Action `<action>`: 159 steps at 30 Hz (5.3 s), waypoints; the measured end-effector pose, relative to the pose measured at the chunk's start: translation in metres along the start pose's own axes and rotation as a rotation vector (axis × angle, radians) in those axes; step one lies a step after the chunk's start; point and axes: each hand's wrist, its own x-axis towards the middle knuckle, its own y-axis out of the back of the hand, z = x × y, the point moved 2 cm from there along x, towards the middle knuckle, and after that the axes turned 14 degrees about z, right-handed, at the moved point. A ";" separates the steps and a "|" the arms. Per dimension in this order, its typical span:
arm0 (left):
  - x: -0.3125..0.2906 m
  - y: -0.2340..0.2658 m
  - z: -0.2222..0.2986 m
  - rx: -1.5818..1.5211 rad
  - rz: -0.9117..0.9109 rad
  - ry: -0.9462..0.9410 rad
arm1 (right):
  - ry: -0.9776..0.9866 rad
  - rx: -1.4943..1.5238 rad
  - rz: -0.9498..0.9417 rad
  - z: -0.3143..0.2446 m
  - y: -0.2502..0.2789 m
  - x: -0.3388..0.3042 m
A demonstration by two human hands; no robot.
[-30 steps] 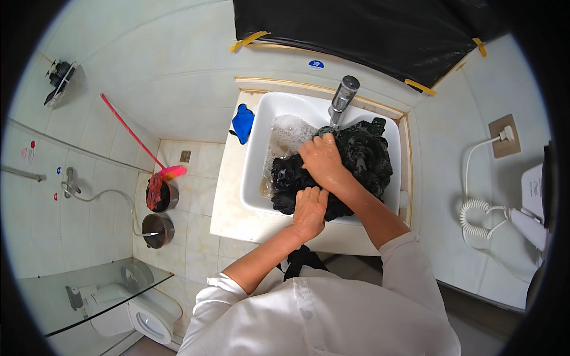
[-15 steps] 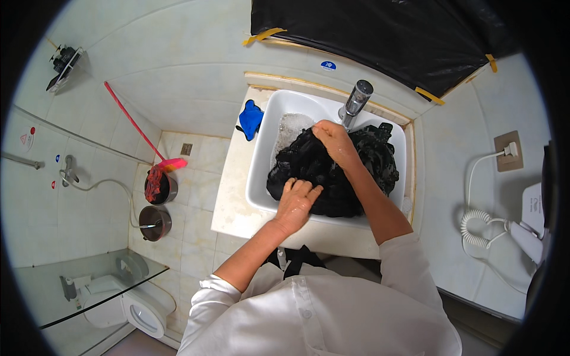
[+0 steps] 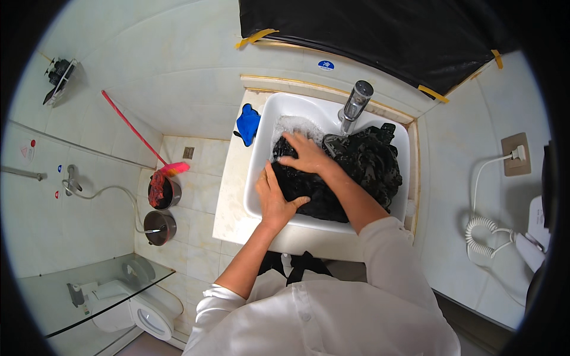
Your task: The person hand washes dark garments in a sink filled with soapy water. They scrub the fabric with a pink brush, then rinse and wring the clothes under running water from the faucet.
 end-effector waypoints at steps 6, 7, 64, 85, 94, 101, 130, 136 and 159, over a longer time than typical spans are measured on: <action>0.032 -0.021 0.001 -0.170 -0.147 0.094 | -0.140 0.326 0.058 0.004 0.017 -0.003; 0.033 -0.020 0.004 -0.196 -0.157 0.036 | -0.100 0.352 0.147 0.006 0.029 -0.016; 0.084 -0.085 -0.018 0.519 -0.665 -0.331 | -0.034 -0.180 0.333 0.038 0.000 -0.021; 0.047 0.004 0.014 -0.047 -0.344 -0.501 | 0.172 0.075 0.276 -0.003 0.074 -0.139; 0.039 -0.046 0.004 0.561 -0.645 -0.351 | 0.267 -0.275 0.232 0.014 0.010 -0.120; 0.080 -0.081 -0.022 0.471 -0.538 -0.415 | -0.072 -0.181 0.257 0.027 0.000 -0.039; 0.086 -0.001 0.010 -1.201 -0.527 1.156 | -0.490 0.586 0.313 0.001 0.029 -0.157; 0.102 0.002 0.020 -1.492 -0.588 1.038 | -0.562 0.769 0.219 0.001 0.004 -0.153; 0.060 0.008 -0.035 -0.372 -0.659 0.036 | -0.194 -0.048 0.941 -0.017 0.093 -0.191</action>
